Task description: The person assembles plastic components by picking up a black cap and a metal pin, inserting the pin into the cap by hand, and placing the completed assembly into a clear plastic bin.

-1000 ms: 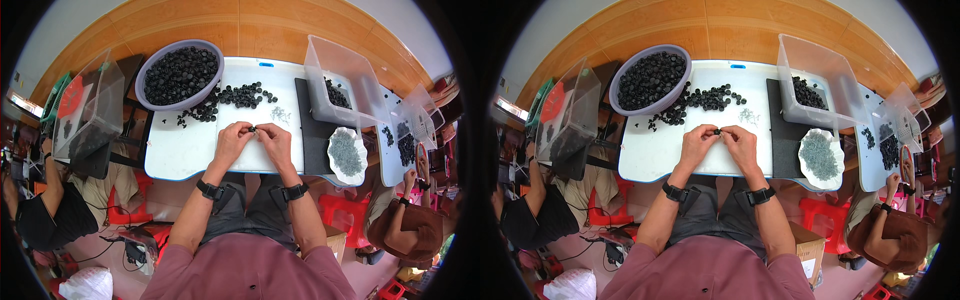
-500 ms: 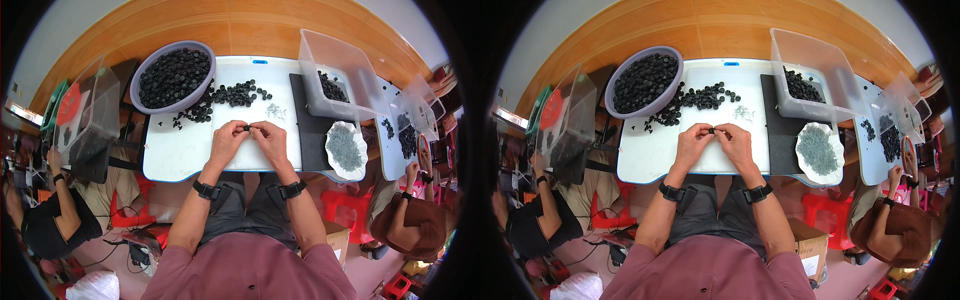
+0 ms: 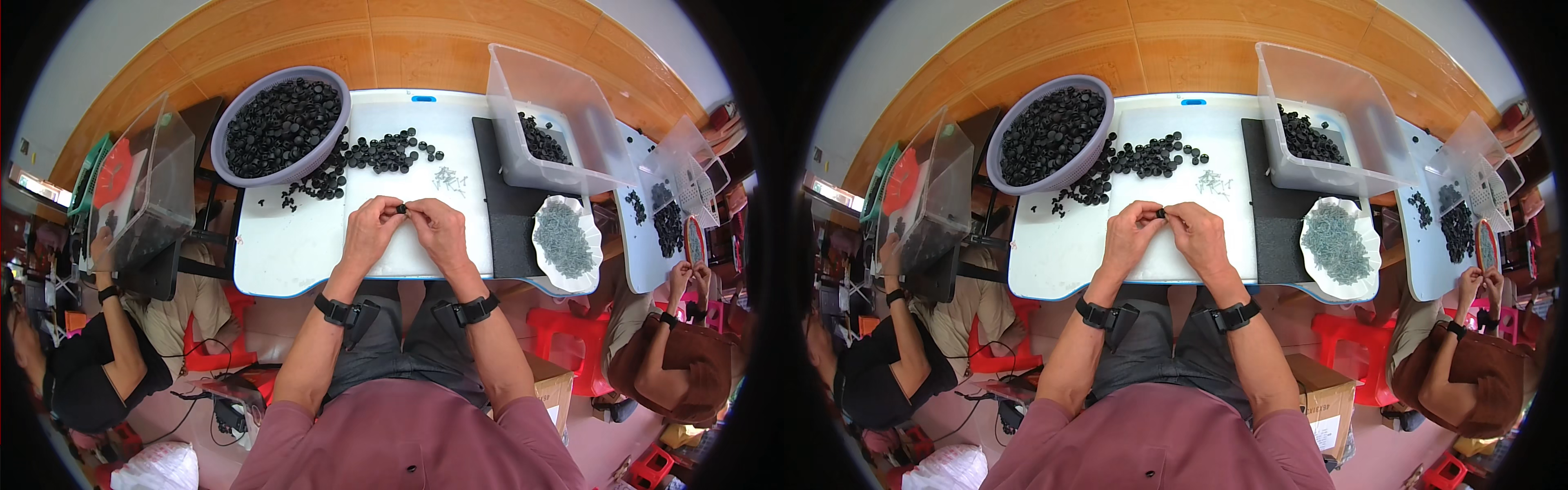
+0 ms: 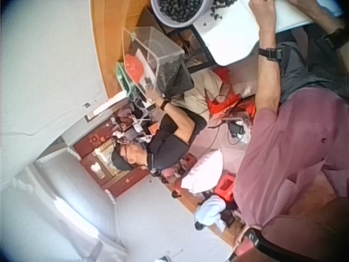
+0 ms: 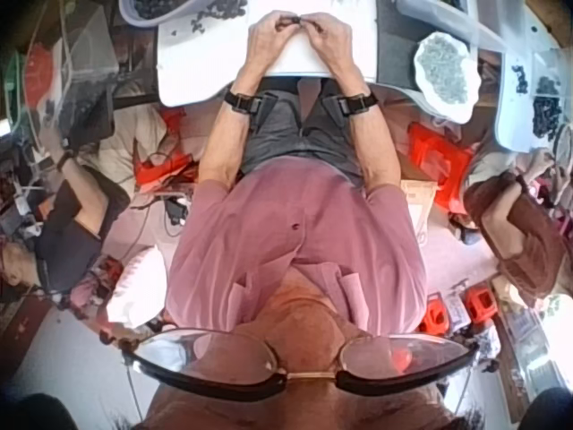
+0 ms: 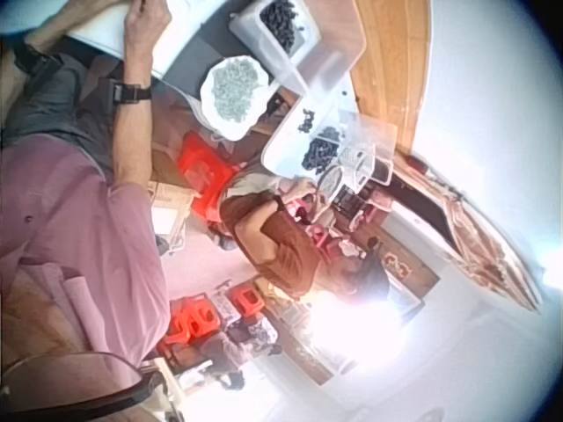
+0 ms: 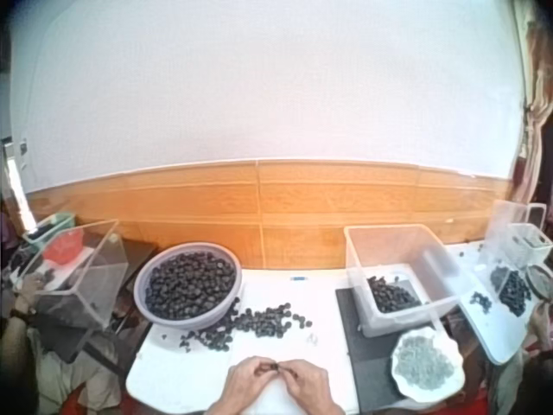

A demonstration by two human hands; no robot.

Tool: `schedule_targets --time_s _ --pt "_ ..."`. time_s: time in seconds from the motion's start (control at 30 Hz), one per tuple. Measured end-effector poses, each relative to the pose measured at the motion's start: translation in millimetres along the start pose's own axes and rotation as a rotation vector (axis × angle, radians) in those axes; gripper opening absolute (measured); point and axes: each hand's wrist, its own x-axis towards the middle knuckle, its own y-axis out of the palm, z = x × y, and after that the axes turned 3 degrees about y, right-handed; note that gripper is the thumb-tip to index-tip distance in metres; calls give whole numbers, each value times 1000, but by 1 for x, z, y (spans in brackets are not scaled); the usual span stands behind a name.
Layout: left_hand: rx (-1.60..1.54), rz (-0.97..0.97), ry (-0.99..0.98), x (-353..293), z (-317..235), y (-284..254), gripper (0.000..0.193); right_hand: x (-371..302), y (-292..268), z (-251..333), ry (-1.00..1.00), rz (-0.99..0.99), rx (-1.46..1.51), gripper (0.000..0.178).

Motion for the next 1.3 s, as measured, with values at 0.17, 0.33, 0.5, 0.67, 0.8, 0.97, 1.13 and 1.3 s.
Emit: schedule_targets --time_s 0.17,0.33,0.5,0.67,0.8,0.97,1.13,1.3 --pt "17 5 -14 -1 0 -1 22 0 0 6 -71 -5 -12 8" --pt "-5 -1 -22 -1 2 0 21 0 0 6 -128 1 -48 7" --pt "-7 -1 -14 -1 5 0 21 0 2 1 -241 -25 -155 10" --pt "-62 39 -113 1 0 -5 24 -2 1 3 -297 -19 -236 14" --pt "-95 111 -124 3 4 -13 31 -4 1 5 -329 -13 -332 18" --pt "-257 181 -243 7 7 -16 32 -3 3 4 -403 -50 -330 21" --pt "-417 164 -269 9 13 -16 25 1 4 9 -467 -61 -338 24" --pt "-426 127 -262 10 17 -10 23 0 -1 6 -215 26 -152 25"
